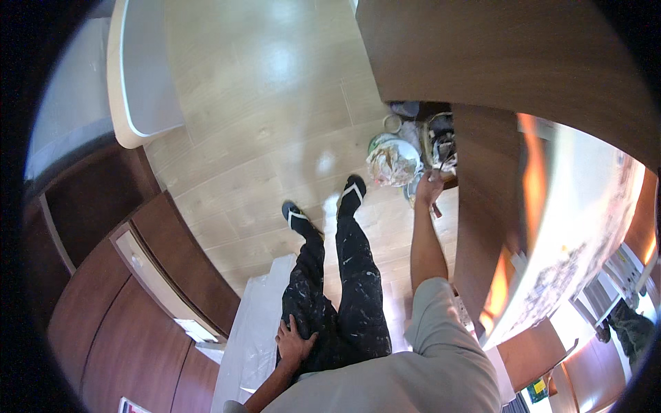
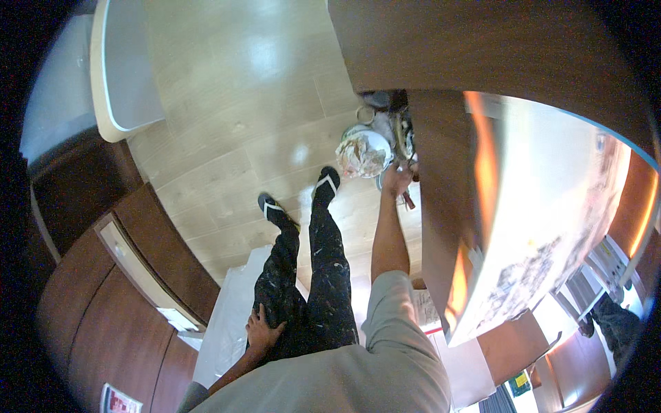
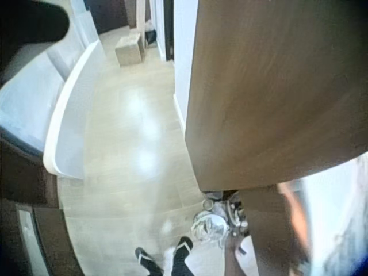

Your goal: The person assembles a white cabinet by inserting a wooden drawer panel into the frame. They use a sanding block to smooth the panel edges and apply masking tape to secure the panel in place.

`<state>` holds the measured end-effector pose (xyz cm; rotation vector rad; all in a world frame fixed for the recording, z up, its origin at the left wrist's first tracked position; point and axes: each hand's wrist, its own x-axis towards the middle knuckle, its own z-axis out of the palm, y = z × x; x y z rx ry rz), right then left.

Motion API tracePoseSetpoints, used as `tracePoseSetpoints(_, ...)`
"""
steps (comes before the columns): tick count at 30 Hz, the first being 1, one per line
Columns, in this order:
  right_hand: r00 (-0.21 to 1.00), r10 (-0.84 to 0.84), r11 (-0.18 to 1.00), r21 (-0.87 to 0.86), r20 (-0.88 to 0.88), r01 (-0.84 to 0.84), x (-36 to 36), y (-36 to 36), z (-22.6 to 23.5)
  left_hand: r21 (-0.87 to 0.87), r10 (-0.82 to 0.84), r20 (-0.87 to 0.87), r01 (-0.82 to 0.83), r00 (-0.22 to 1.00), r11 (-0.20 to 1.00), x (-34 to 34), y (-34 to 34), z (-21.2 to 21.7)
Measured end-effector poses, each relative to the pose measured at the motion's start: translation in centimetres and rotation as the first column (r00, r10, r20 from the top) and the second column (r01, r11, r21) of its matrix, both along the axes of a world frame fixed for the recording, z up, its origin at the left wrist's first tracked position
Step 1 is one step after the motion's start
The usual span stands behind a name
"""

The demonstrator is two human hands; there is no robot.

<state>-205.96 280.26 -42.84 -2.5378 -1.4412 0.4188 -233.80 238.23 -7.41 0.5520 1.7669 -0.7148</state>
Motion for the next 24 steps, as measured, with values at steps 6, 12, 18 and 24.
tracePoseSetpoints(6,0.958,0.144,0.986,-0.046,-0.246,-0.160,-4.4,-11.8,14.0,0.081,0.214,0.045,-0.217,0.976,0.973,-3.9,-2.3,0.5)
tracePoseSetpoints(12,0.574,0.225,0.903,-0.053,-0.788,-0.427,-12.1,-22.3,34.4,0.481,0.614,0.359,-0.703,0.703,0.524,-10.4,-1.3,-0.1)
tracePoseSetpoints(18,0.137,-0.088,0.686,-0.160,-0.987,-0.709,-18.2,-24.4,49.0,0.196,0.619,0.785,-0.942,-0.015,-0.272,-16.8,4.5,7.0)
tracePoseSetpoints(24,0.098,0.056,0.649,-0.038,-0.994,-0.760,-23.9,-21.8,57.1,0.200,0.383,0.923,-0.888,0.029,-0.415,-23.0,7.9,13.4)
